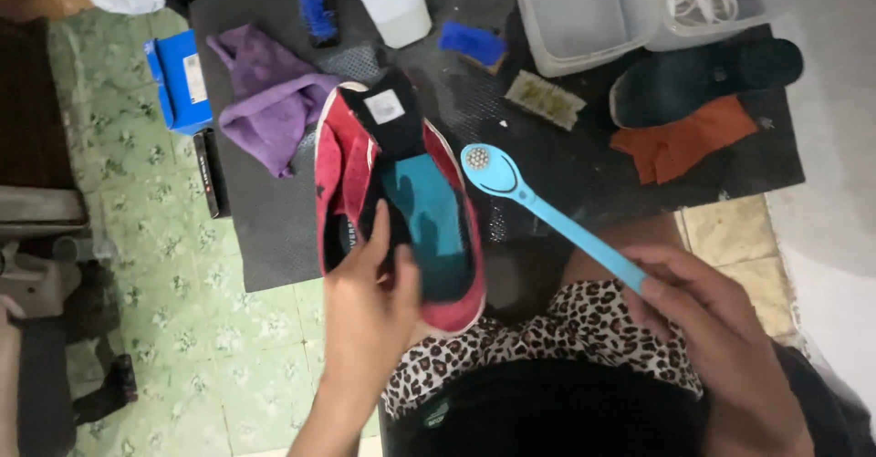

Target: The person cleans the inside of a red shoe using a blue toothbrush and a purple cloth. They scrub the interior surfaces and wipe the shoe with the cloth while seated at a table with cleaning supplies.

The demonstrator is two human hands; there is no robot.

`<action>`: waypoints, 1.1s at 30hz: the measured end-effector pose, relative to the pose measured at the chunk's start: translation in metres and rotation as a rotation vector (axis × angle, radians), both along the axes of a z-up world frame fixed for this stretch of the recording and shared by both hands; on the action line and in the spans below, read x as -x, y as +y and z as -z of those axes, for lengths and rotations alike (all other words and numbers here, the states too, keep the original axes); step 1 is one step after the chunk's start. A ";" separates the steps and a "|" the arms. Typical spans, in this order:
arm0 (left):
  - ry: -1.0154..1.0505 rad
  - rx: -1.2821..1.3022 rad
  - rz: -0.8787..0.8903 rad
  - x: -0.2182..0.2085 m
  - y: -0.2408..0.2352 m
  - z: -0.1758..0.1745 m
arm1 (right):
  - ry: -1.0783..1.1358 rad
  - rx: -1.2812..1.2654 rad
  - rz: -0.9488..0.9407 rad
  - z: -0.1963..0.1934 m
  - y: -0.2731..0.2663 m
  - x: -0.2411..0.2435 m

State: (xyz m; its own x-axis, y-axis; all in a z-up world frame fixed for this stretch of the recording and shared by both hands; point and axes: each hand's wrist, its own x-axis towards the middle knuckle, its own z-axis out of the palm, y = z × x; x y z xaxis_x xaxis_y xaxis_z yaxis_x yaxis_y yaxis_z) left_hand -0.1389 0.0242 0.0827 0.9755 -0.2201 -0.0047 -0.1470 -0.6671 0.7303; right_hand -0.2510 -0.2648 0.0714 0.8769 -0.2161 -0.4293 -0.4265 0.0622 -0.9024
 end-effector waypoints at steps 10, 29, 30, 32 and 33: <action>0.232 0.165 -0.005 0.019 -0.071 0.060 | 0.053 0.386 -0.175 -0.007 0.031 -0.009; 0.451 0.208 -0.074 -0.038 -0.039 0.057 | -0.535 1.268 -0.218 0.095 0.077 -0.055; 0.455 0.201 -0.094 -0.040 -0.042 0.060 | -0.562 1.456 -0.224 0.102 0.080 -0.064; 0.465 0.208 -0.084 -0.041 -0.037 0.065 | -0.533 1.385 -0.258 0.086 0.075 -0.055; 0.471 0.214 -0.078 -0.043 -0.034 0.067 | -0.509 1.311 -0.291 0.077 0.073 -0.052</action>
